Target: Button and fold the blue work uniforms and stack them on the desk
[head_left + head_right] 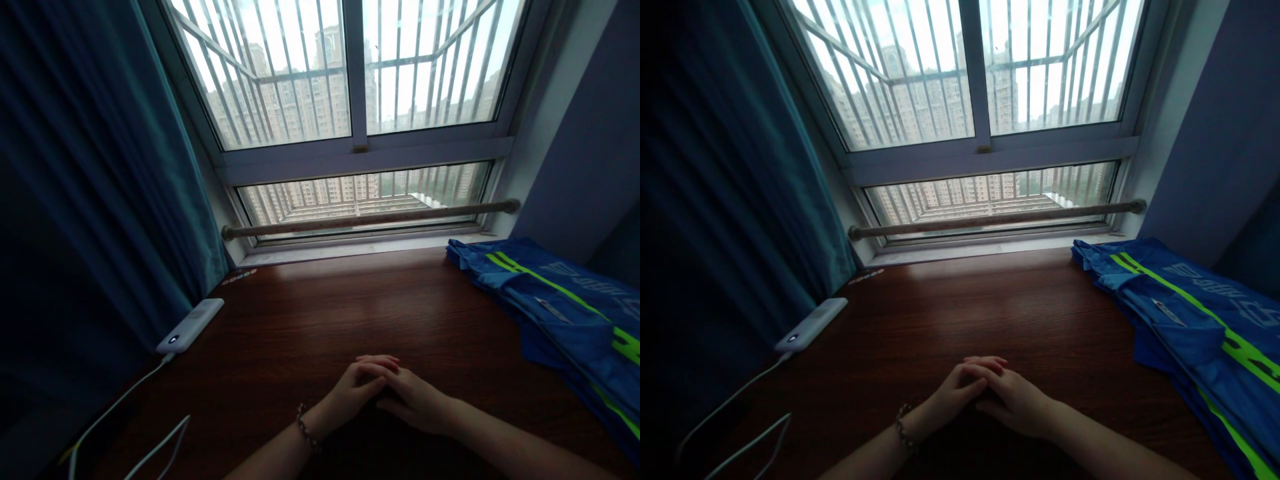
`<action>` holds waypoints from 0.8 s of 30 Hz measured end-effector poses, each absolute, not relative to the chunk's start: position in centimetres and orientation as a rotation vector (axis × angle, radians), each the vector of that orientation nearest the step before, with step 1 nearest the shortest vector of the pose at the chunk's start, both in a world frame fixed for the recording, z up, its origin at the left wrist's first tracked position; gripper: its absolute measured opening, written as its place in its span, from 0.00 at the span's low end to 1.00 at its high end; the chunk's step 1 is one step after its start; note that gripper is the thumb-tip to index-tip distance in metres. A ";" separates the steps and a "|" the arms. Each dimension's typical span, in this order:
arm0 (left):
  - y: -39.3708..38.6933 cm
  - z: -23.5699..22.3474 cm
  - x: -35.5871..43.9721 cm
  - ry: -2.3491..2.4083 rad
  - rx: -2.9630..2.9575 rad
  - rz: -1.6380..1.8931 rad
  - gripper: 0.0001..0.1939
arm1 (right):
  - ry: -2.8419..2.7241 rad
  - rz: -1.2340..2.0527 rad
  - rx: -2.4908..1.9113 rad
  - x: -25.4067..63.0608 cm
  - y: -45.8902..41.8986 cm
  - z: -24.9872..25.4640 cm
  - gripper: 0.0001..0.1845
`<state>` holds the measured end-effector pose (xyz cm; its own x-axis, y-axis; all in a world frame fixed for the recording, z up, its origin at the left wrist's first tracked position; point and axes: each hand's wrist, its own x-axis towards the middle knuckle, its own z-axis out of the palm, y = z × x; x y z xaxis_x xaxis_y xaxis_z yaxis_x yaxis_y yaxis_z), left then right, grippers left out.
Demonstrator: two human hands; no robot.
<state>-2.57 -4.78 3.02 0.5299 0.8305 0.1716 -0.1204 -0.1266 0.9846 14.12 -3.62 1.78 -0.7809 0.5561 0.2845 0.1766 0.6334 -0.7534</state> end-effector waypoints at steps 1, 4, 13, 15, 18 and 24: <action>-4.8 3.0 -2.6 0.647 1.474 0.915 0.12 | -2.353 1.013 -0.574 14.1 -3.6 1.7 0.30; -4.7 2.9 -2.5 0.653 1.470 0.902 0.12 | -2.344 1.015 -0.563 14.1 -3.6 1.6 0.30; -4.8 3.0 -2.5 0.651 1.466 0.912 0.12 | -2.343 1.026 -0.557 14.1 -3.6 1.7 0.30; -4.7 3.0 -2.5 0.653 1.474 0.913 0.12 | -2.344 1.025 -0.564 14.1 -3.6 1.8 0.29; -4.7 3.0 -2.5 0.664 1.491 0.919 0.12 | -2.350 1.015 -0.567 14.1 -3.6 1.8 0.30; -4.7 3.2 -2.5 0.684 1.506 0.899 0.12 | -2.340 1.018 -0.553 14.1 -3.7 1.9 0.30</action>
